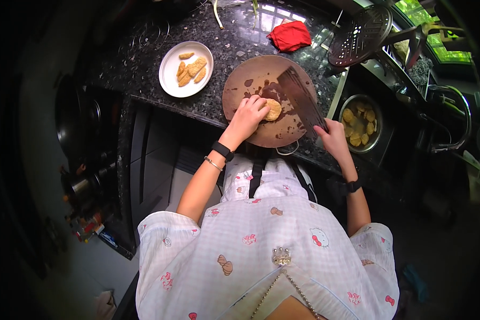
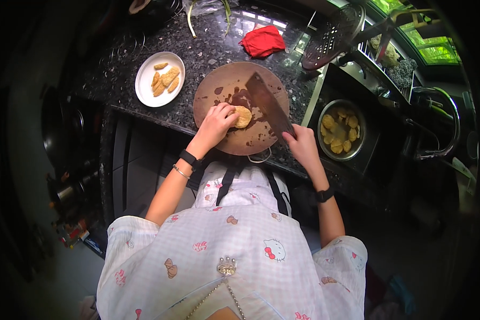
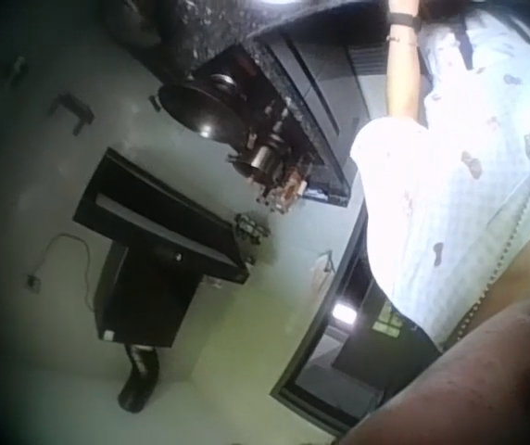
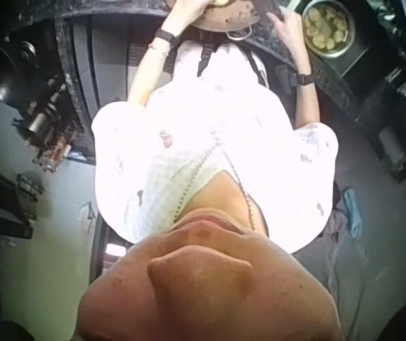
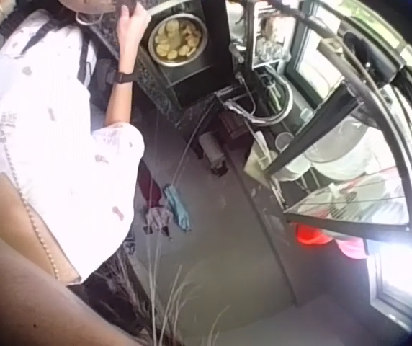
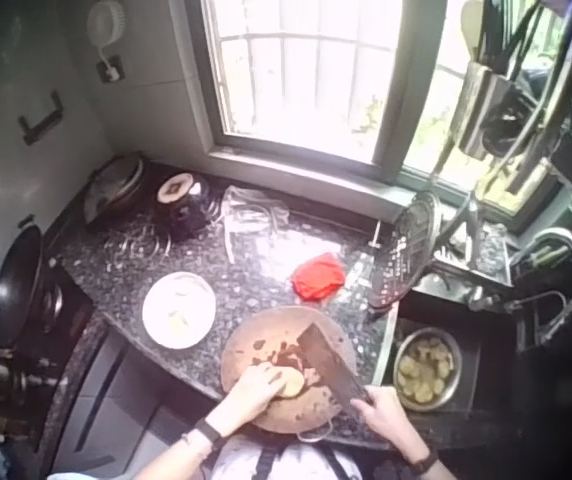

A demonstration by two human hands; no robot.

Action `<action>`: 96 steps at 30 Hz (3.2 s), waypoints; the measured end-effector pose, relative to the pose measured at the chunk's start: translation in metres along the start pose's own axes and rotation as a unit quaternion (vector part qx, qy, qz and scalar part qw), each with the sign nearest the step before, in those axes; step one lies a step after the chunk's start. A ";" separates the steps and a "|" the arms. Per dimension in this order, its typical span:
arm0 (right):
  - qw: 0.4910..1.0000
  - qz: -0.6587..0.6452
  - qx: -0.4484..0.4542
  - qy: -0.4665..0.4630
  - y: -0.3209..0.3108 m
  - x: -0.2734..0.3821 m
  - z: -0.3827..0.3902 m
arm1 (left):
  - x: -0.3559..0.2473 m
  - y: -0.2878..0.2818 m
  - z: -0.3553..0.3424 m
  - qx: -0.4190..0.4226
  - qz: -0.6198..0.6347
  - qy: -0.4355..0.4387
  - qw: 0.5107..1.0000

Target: Cutting pieces of tofu on a wooden cutting board with a large cleaver.

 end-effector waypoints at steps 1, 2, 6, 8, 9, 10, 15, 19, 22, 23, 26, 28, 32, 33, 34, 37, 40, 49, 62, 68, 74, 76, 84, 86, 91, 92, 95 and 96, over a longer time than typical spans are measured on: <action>0.997 0.027 -0.025 -0.064 0.003 0.008 -0.001 | -0.002 -0.001 0.001 -0.005 -0.001 0.004 1.000; 0.997 0.024 -0.029 -0.067 0.007 0.017 0.000 | -0.005 0.002 0.003 -0.003 0.001 0.005 1.000; 0.977 0.123 -0.055 -0.164 0.037 0.026 0.003 | -0.015 0.007 0.010 -0.038 0.016 0.001 0.999; 0.964 0.148 -0.064 -0.214 0.047 0.029 0.005 | -0.015 0.010 0.013 -0.043 0.009 -0.019 0.999; 0.958 0.159 -0.062 -0.232 0.050 0.031 0.007 | -0.015 0.011 0.014 -0.041 0.011 -0.019 0.999; 0.958 0.159 -0.060 -0.231 0.047 0.032 0.008 | -0.014 0.010 0.017 -0.044 0.003 -0.025 0.999; 0.945 0.231 0.008 -0.232 0.039 0.023 0.015 | -0.013 0.012 0.019 -0.042 -0.027 -0.030 0.998; 0.931 0.263 0.043 -0.251 0.034 0.030 0.018 | -0.013 0.012 0.020 -0.041 -0.039 -0.042 0.998; 0.927 0.253 0.080 -0.267 0.032 0.029 0.008 | -0.014 0.012 0.019 -0.037 -0.046 -0.045 0.997; 0.927 0.252 0.080 -0.267 0.034 0.029 0.004 | -0.014 0.012 0.018 -0.032 -0.052 -0.047 0.997; 0.929 0.222 0.048 -0.292 0.045 0.040 0.002 | -0.014 0.013 0.018 -0.045 -0.045 -0.052 0.997; 0.924 0.245 0.012 -0.293 0.069 0.034 0.004 | -0.014 0.015 0.019 -0.051 -0.049 -0.051 0.996; 0.922 0.251 -0.019 -0.294 0.078 0.038 0.005 | -0.013 0.015 0.021 -0.049 -0.054 -0.056 0.996; 0.926 0.242 -0.028 -0.287 0.076 0.037 0.003 | -0.013 0.015 0.021 -0.048 -0.053 -0.055 0.996; 0.944 0.208 -0.015 -0.256 0.074 0.033 -0.002 | -0.011 0.016 0.022 -0.029 -0.056 -0.062 0.996; 0.949 0.196 -0.024 -0.245 0.058 0.039 -0.004 | -0.015 0.010 0.021 -0.066 -0.062 -0.049 0.995; 0.952 0.176 -0.029 -0.247 0.045 0.049 0.005 | -0.014 0.010 0.026 -0.084 -0.058 -0.078 0.992; 0.940 0.213 0.051 -0.262 0.041 0.026 0.006 | -0.016 0.012 0.030 -0.097 -0.105 -0.086 0.986; 0.947 0.203 0.045 -0.244 0.043 0.019 0.010 | -0.017 0.010 0.031 -0.096 -0.105 -0.098 0.985; 0.941 0.222 0.090 -0.240 0.028 0.016 0.009 | -0.016 0.010 0.032 -0.087 -0.114 -0.103 0.984; 0.933 0.202 0.059 -0.292 0.060 0.035 0.004 | -0.016 0.017 0.036 -0.099 -0.095 -0.113 0.984; 0.932 0.213 0.047 -0.290 0.082 0.043 -0.002 | -0.017 0.016 0.036 -0.106 -0.106 -0.109 0.983; 0.953 0.154 0.016 -0.261 0.060 0.052 -0.003 | -0.015 0.010 0.044 -0.141 -0.131 -0.132 0.972; 0.954 0.151 0.009 -0.260 0.054 0.055 0.005 | -0.012 0.011 0.046 -0.159 -0.123 -0.145 0.969; 0.946 0.178 0.039 -0.269 0.063 0.043 0.010 | -0.015 0.011 0.045 -0.158 -0.145 -0.137 0.967; 0.946 0.184 0.037 -0.265 0.063 0.042 0.011 | -0.016 0.010 0.044 -0.166 -0.146 -0.135 0.966; 0.945 0.199 0.050 -0.255 0.056 0.043 0.015 | -0.015 0.009 0.043 -0.165 -0.153 -0.130 0.966; 0.943 0.209 0.066 -0.250 0.054 0.042 0.016 | -0.014 0.008 0.044 -0.164 -0.153 -0.131 0.966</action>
Point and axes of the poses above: each hand's wrist, its own z-axis away from the middle knuckle, its own y-axis out of the palm, x = y × z, the point moved 7 cm from there along -z, towards the middle knuckle, and after that the axes turned 13 degrees about -x, right-handed, at the moved point
